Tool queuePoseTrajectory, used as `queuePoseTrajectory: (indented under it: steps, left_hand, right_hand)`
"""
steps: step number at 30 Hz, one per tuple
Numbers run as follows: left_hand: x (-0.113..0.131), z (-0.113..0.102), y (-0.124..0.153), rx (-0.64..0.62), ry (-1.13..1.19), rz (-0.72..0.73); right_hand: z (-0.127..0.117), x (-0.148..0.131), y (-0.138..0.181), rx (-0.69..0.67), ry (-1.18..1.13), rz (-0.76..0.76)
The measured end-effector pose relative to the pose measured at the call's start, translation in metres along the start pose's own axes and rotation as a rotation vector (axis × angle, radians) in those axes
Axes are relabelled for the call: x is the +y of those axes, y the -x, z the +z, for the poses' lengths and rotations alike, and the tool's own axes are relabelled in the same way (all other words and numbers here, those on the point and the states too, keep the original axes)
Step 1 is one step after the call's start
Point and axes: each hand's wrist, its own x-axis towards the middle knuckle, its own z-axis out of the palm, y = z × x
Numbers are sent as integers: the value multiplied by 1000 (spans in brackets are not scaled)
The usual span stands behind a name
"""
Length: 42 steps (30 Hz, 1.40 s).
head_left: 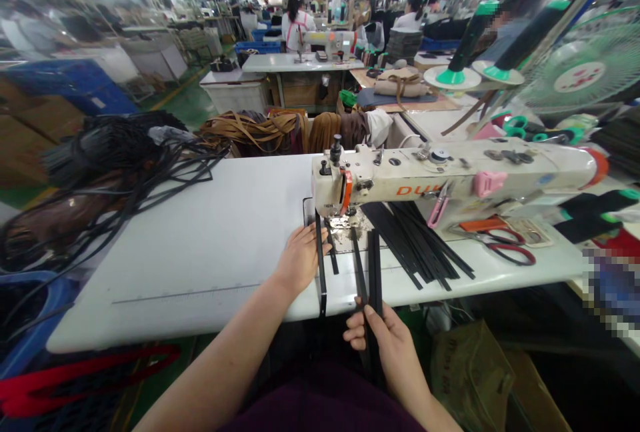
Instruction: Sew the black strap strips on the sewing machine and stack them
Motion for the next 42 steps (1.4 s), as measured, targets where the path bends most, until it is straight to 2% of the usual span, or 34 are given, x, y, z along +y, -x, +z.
queuePoseTrajectory:
  steps: [13, 18, 32, 39, 42]
  left_hand:
    - [1, 3, 1, 35, -42, 8]
    - [0, 4, 1, 93, -58, 66]
    - [1, 3, -1, 58, -85, 48]
    - [-1, 3, -5, 67, -18, 17]
    - [-9, 3, -12, 66, 85, 17]
  right_hand:
    - [-2, 2, -1, -28, 72, 26]
    - [-1, 0, -3, -42, 95, 4]
    - [-2, 4, -6, -45, 147, -14]
    - [-2, 3, -6, -84, 142, -41]
    - [-2, 3, -5, -100, 133, -65]
